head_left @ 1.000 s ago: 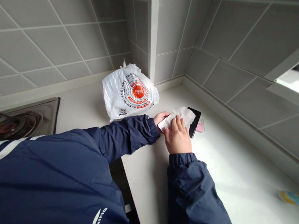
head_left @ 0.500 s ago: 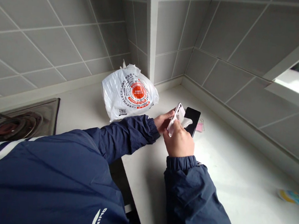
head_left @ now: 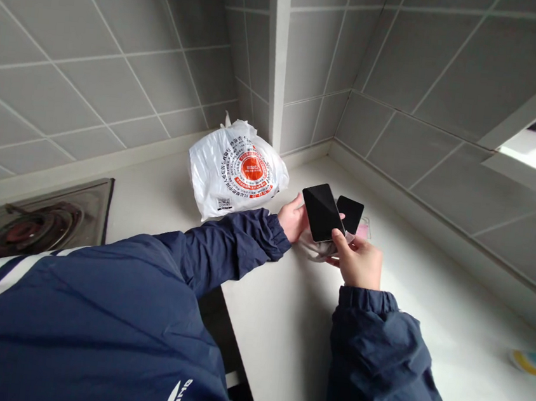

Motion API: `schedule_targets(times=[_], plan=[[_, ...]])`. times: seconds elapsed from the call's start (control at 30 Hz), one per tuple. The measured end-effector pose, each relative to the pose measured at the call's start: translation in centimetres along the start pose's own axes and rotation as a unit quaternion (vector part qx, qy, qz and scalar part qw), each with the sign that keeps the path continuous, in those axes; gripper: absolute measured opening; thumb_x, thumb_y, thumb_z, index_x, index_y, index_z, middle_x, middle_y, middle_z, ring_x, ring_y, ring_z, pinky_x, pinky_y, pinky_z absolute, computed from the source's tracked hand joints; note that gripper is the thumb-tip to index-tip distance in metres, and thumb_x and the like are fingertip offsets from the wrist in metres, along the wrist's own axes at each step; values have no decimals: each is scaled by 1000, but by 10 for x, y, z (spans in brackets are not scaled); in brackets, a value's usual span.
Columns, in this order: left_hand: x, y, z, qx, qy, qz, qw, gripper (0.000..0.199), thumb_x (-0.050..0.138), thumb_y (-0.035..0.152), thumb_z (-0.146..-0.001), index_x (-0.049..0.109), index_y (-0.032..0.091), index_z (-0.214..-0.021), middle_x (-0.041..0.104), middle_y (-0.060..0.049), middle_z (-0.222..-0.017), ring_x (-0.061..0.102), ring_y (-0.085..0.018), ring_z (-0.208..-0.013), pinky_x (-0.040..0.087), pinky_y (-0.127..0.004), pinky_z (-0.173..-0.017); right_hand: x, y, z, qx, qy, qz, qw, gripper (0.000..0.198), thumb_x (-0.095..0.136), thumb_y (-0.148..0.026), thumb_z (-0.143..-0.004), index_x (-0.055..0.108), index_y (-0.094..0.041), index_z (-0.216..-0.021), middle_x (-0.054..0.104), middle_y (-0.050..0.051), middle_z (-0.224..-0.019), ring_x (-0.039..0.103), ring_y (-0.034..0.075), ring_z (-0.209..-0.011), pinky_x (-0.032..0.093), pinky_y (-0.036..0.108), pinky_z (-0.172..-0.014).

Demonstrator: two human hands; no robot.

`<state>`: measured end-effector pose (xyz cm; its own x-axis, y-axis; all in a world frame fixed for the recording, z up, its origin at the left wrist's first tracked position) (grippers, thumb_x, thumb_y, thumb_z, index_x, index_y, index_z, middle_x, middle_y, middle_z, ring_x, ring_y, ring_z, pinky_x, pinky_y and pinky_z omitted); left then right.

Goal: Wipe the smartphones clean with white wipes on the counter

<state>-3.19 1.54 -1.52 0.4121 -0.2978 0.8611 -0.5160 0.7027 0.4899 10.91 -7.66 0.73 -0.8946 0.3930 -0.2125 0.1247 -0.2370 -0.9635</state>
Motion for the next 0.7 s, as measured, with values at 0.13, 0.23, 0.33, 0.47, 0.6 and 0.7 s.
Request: schedule_targets(times=[0.13,0.23,0.33,0.47,0.6,0.7], plan=[[0,-4,-2,-18,-53,3,998,77,16,64,-101,42,16,-156,59,-25,-141,66,-36,-119,31,-59,-115,4,15,7,119,-49,-42,991,36,85,-49,-67,69,-17,-71,59,-3,-54,56,12,-46,58,24,-45],[-3,-4,-2,-42,-34,-16,998,78,14,63,-102,51,12,-147,67,-24,-126,70,-38,-108,36,-63,-109,2,17,12,176,-144,-104,968,37,87,-47,-66,70,-16,-73,58,-3,-51,51,8,-41,46,18,-36],[-6,-1,-1,-62,14,-37,997,82,10,65,-100,63,9,-126,73,-20,-110,72,-34,-94,43,-58,-102,-9,14,10,195,-206,-170,944,40,89,-42,-64,74,-13,-86,65,0,-58,54,9,-43,43,19,-37],[-11,1,-3,-73,37,-45,996,84,7,70,-97,67,12,-109,73,-17,-97,70,-30,-80,48,-56,-93,-31,4,0,124,-36,-181,975,37,87,-41,-65,71,-15,-85,64,-2,-60,55,10,-45,43,19,-37],[-15,-1,-4,-99,34,-60,993,84,10,72,-96,67,13,-109,73,-17,-96,69,-29,-77,50,-53,-87,-32,-8,6,-117,183,-159,963,31,72,-48,-82,69,-18,-89,68,0,-73,68,16,-66,63,34,-67],[-17,-3,-6,-107,28,-68,992,87,11,74,-95,68,10,-113,74,-18,-96,68,-29,-77,50,-52,-90,-9,-10,18,-262,139,49,954,31,61,-44,-94,73,-17,-101,76,8,-94,72,22,-89,60,40,-85]])
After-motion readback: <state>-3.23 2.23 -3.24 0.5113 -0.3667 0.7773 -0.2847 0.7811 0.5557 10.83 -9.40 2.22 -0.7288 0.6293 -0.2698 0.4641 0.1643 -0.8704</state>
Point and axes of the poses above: each hand's wrist, its own z-axis away from the middle knuckle, its own x-axis out of the palm, y = z × x, the point moved 2 cm from there along -z, towards the middle knuckle
